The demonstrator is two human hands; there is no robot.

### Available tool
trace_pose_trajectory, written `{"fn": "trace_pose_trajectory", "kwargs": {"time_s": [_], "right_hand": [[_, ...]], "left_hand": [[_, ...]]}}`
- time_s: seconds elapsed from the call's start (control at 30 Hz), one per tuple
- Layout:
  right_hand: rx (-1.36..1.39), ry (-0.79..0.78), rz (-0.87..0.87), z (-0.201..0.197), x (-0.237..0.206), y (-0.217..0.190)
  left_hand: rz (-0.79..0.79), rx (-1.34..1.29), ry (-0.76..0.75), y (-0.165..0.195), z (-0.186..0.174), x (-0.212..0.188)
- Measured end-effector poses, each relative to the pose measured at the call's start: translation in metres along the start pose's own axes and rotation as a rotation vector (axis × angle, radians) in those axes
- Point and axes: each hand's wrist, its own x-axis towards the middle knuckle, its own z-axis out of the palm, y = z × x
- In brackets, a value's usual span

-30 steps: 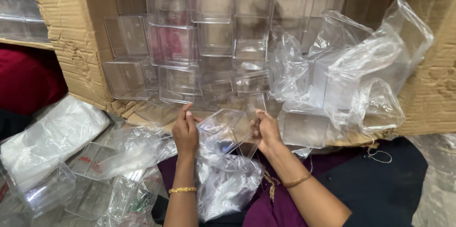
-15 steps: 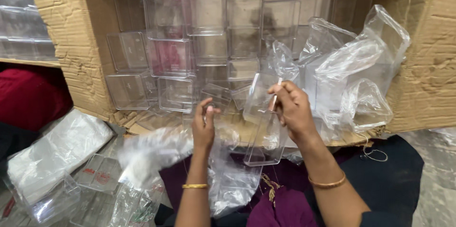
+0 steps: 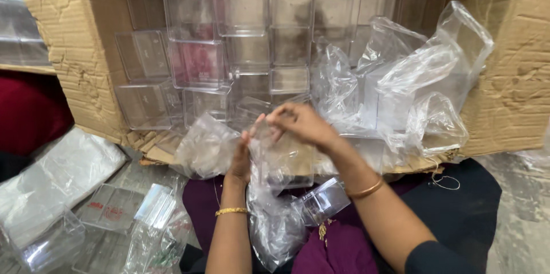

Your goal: The person sits on the floor in front of a large cardboard box filled with clear plastic boxes. They pull plastic bags and wrapping off the boxes one at a time, set the unwrapped boxes aside, and stack the empty plastic bags.

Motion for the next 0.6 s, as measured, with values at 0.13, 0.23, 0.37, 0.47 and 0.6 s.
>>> {"fn": "trace_pose_trajectory", "kwargs": {"time_s": [0.13,0.23,0.37,0.47,0.6], "right_hand": [[0.166,0.23,0.097,-0.037,0.009,0.02],[0.283,0.437,0.094,-0.037,0.034,0.054],[0.278,0.628,0.068,-0.016,0.052,0.089],[-0.33,0.497,-0.285,0.006,0.029,0.094],[-0.593,-0.034,-0.163,0.009,0.006,0.067]], "left_hand": [[-0.016,-0.513,-0.161,0.0,-0.007,-0.001],[-0.108,-0.62,-0.295,0.001,-0.009,0.004],[-0.153,-0.665,-0.409,0.001,-0.011,0.007],[-0.154,-0.725,-0.408,0.002,-0.012,0.006],[-0.132,-0.875,-0.439,0.005,-0.009,0.003]]}}
